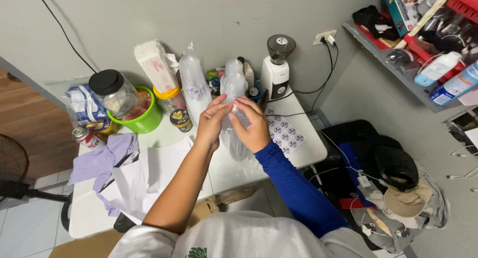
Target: The person applies circular stickers to a stack of clear plastic cups, smoothing each label by hand. They then wrap the labeled cups in a plastic bag and fold a stack of white paper sheets on the table.
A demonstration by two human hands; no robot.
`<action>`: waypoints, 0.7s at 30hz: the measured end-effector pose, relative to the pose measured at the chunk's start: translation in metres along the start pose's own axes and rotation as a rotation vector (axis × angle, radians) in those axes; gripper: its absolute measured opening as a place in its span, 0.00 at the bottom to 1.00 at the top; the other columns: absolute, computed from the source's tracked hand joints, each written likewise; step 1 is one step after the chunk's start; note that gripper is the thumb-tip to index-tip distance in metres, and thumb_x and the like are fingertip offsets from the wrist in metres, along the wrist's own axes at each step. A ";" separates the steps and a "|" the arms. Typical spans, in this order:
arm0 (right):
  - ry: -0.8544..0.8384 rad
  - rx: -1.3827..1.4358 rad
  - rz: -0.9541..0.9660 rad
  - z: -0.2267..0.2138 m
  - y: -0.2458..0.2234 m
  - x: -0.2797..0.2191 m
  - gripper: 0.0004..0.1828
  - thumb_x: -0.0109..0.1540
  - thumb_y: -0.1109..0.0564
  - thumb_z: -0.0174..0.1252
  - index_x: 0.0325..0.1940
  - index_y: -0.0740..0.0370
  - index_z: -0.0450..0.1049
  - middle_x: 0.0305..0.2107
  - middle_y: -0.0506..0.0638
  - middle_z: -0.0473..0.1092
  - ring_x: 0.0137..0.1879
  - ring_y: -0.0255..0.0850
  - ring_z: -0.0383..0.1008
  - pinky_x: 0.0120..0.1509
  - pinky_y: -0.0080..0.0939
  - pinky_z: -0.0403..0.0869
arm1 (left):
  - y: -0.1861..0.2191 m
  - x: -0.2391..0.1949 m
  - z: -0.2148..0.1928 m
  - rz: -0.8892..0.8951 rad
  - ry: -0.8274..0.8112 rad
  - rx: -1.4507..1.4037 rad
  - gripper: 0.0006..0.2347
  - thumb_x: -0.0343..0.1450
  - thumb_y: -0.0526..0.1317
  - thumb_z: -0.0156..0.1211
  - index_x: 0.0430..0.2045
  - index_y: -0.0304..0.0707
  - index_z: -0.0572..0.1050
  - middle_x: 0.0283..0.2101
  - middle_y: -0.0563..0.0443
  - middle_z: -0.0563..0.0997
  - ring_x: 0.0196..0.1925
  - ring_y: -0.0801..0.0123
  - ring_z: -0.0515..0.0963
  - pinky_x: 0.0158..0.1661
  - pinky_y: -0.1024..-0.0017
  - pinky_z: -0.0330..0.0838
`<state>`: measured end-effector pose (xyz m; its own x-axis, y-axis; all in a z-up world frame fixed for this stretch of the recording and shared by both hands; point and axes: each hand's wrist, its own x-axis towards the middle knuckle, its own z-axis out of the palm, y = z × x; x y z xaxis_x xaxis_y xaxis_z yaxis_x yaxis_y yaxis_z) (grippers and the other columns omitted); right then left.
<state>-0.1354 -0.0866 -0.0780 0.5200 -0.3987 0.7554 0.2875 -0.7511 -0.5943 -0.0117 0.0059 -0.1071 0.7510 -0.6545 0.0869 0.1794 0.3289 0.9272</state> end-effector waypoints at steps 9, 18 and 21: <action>-0.085 0.105 0.077 -0.014 0.010 0.001 0.07 0.60 0.66 0.66 0.42 0.63 0.77 0.43 0.52 0.77 0.58 0.47 0.78 0.64 0.43 0.74 | -0.021 0.010 -0.008 0.017 -0.007 -0.025 0.05 0.72 0.35 0.60 0.32 0.31 0.80 0.60 0.46 0.72 0.56 0.71 0.74 0.56 0.73 0.65; -0.138 0.030 0.086 -0.028 -0.011 0.011 0.15 0.59 0.64 0.66 0.49 0.65 0.75 0.41 0.54 0.73 0.45 0.43 0.76 0.51 0.38 0.74 | -0.014 -0.001 0.003 0.021 -0.074 0.023 0.06 0.72 0.34 0.59 0.31 0.29 0.80 0.61 0.50 0.73 0.56 0.72 0.75 0.56 0.73 0.66; -0.101 0.046 0.096 -0.027 0.007 0.004 0.06 0.64 0.64 0.64 0.44 0.64 0.74 0.38 0.52 0.73 0.44 0.40 0.76 0.51 0.36 0.74 | -0.016 -0.002 0.006 0.199 -0.031 0.251 0.05 0.72 0.34 0.59 0.29 0.29 0.78 0.58 0.45 0.74 0.60 0.67 0.73 0.58 0.71 0.66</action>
<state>-0.1528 -0.1072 -0.0717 0.6241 -0.4109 0.6646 0.2681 -0.6863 -0.6761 -0.0198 -0.0018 -0.1196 0.7353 -0.6160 0.2828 -0.1345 0.2763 0.9516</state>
